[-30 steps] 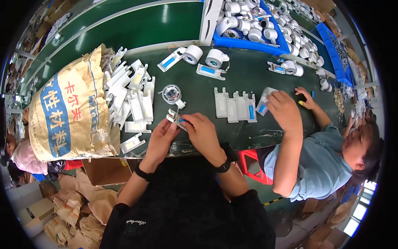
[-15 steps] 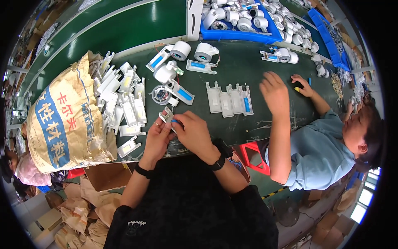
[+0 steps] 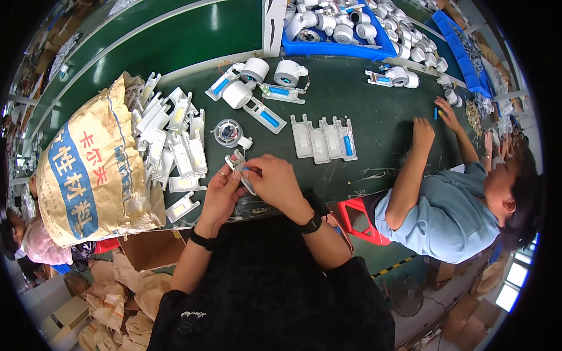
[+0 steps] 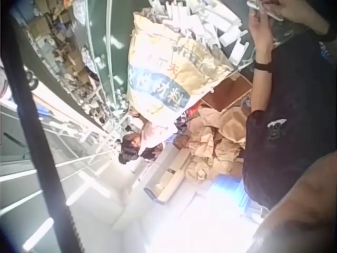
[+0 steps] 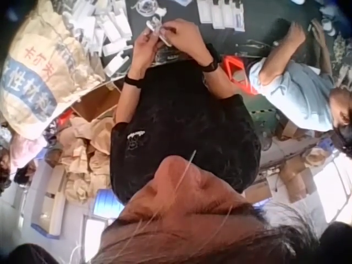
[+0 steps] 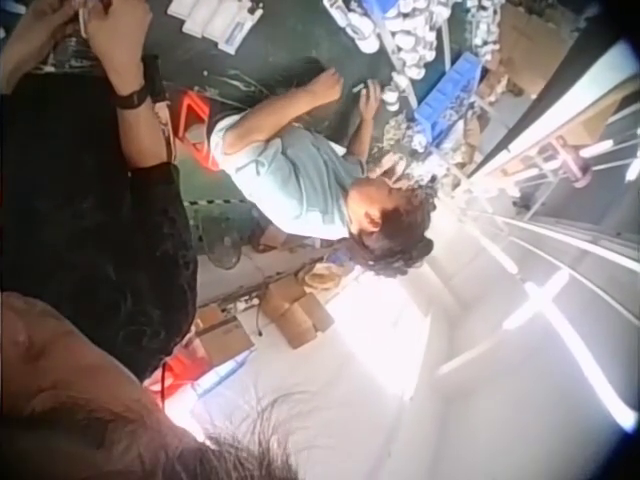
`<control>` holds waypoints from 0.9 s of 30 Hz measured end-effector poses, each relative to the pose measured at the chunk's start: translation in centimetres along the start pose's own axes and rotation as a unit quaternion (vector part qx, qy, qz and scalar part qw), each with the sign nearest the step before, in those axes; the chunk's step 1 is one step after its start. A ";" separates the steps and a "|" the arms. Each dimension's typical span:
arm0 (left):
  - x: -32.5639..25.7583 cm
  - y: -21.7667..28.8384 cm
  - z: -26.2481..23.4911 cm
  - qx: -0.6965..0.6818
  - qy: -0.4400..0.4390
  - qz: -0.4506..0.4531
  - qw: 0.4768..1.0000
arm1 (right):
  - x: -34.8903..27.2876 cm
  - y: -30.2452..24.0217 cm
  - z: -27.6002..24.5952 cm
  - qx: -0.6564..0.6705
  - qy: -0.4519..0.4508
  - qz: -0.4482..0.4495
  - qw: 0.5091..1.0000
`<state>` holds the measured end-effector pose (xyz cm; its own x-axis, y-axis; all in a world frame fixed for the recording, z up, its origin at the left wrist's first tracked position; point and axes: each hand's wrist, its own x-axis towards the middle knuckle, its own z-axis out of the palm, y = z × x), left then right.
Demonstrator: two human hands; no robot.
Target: The person assembles electronic components by hand, inserting batteries into plastic housings and peeling adhesive backing from light panels to press them into place. They then connect the wiring, snap the housing pieces together, and place the completed units into a cardboard box.
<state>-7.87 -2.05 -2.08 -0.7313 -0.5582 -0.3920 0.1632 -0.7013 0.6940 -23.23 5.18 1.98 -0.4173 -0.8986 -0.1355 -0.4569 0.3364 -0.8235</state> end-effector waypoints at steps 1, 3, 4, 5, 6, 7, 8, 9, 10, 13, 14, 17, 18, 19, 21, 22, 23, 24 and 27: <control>0.0 0.0 -0.1 -0.002 -0.001 -0.002 1.000 | 0.0 0.0 -0.1 -0.001 0.000 0.000 1.000; -0.1 0.0 -0.2 -0.005 -0.003 -0.003 1.000 | -0.1 -0.1 -0.2 0.028 -0.010 0.014 0.999; -0.1 -0.1 -0.2 -0.003 -0.007 -0.004 1.000 | -0.1 0.0 -0.2 0.028 -0.010 0.014 0.999; 0.0 -0.1 -0.2 -0.001 -0.010 -0.005 1.000 | -0.1 0.0 -0.1 0.022 -0.006 0.010 1.000; 0.0 -0.2 -0.3 -0.001 -0.011 -0.006 1.000 | -0.2 0.1 -0.1 0.015 -0.003 0.005 1.000; 0.0 -0.3 -0.5 -0.007 -0.011 -0.006 1.000 | -0.3 0.0 0.0 0.015 -0.002 0.005 1.000; 0.0 -0.4 -0.5 -0.013 -0.012 -0.007 1.000 | -0.5 -0.1 0.1 0.013 0.006 -0.001 1.000; 0.0 -0.5 -0.6 -0.013 -0.012 -0.007 1.000 | -0.6 -0.2 0.2 0.011 0.014 -0.007 1.000; -0.1 -0.5 -0.6 -0.011 -0.012 -0.007 1.000 | -0.7 -0.3 0.2 0.010 0.014 -0.007 1.000; 0.0 -0.9 -0.7 0.000 -0.006 -0.008 1.000 | -1.1 -0.4 0.2 -0.006 0.026 -0.030 0.999; 0.1 -1.0 -0.7 0.008 -0.002 -0.008 1.000 | -1.2 -0.2 0.4 -0.012 0.044 -0.050 0.998; -0.2 -0.6 -0.6 -0.002 0.005 -0.008 1.000 | -1.4 -0.6 0.5 -0.028 0.066 -0.077 0.994; -0.4 -0.5 -0.6 -0.001 0.008 -0.007 1.000 | -1.4 -0.8 0.5 -0.038 0.070 -0.082 0.993; -0.7 -0.3 -0.4 0.070 0.007 0.016 0.997 | -1.5 -0.6 0.4 -0.038 0.071 -0.082 0.993; -1.7 0.8 -0.2 0.143 0.005 0.041 0.989 | -1.5 -0.2 0.0 -0.081 0.107 -0.110 0.985; -2.8 2.8 0.5 0.391 0.036 0.109 0.913 | -1.7 0.3 -0.6 -0.085 0.117 -0.102 0.984; -4.3 5.0 0.8 0.609 0.073 0.172 0.771 | -1.7 0.5 -0.7 -0.115 0.137 -0.117 0.977; -3.7 7.4 1.0 0.653 0.054 0.263 0.708 | -1.8 0.8 -0.8 -0.146 0.152 -0.134 0.968; 1.6 12.1 3.4 0.775 -0.059 0.321 0.541 | -1.6 1.2 -0.5 -0.152 0.139 -0.162 0.965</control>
<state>-9.31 -9.90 7.77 -0.9058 -0.3693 0.2076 -0.2761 0.8862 0.3721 -23.54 7.15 1.44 -0.3887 -0.8748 0.2891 -0.7907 0.1556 -0.5922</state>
